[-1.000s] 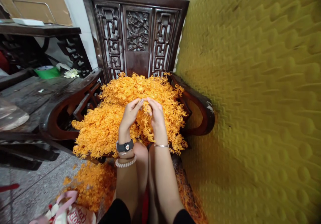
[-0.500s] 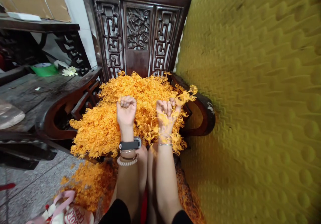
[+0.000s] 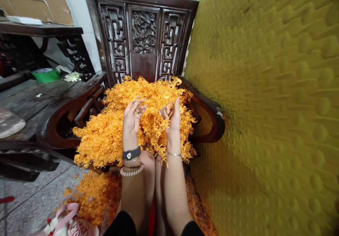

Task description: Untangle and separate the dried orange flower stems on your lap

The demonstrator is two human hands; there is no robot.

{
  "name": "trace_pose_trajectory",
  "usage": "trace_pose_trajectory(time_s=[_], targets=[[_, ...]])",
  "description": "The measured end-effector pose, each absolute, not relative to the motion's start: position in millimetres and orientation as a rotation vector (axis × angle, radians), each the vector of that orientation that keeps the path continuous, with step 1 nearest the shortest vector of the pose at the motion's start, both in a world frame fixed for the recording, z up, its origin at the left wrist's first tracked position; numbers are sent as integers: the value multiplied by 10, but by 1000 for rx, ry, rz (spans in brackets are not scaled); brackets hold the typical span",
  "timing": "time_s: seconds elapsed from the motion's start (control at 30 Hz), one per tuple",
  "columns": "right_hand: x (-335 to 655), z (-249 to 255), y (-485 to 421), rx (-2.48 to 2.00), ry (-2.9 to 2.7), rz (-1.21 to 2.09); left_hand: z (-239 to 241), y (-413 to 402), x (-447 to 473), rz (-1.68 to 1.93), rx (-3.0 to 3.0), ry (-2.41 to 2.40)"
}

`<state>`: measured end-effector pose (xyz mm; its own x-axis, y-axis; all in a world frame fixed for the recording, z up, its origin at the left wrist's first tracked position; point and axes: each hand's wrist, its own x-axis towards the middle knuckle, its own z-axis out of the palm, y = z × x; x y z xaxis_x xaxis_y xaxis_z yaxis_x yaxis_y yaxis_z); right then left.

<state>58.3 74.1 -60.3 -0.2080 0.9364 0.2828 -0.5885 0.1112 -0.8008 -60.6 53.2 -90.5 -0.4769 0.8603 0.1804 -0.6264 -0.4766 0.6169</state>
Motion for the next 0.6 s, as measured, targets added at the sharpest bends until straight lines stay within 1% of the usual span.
trace_pose_trajectory(time_s=[0.27,0.43,0.6], targets=[[527,-666,757,-677,-1078,1344,-838,451,-608,1960,606,458],[493,-698,757,-585,-1082,1343,-776,473,-496,2001,621,467],[507,-692,712,-581,-1161,1372,-762,523,-424,2127,538,617]])
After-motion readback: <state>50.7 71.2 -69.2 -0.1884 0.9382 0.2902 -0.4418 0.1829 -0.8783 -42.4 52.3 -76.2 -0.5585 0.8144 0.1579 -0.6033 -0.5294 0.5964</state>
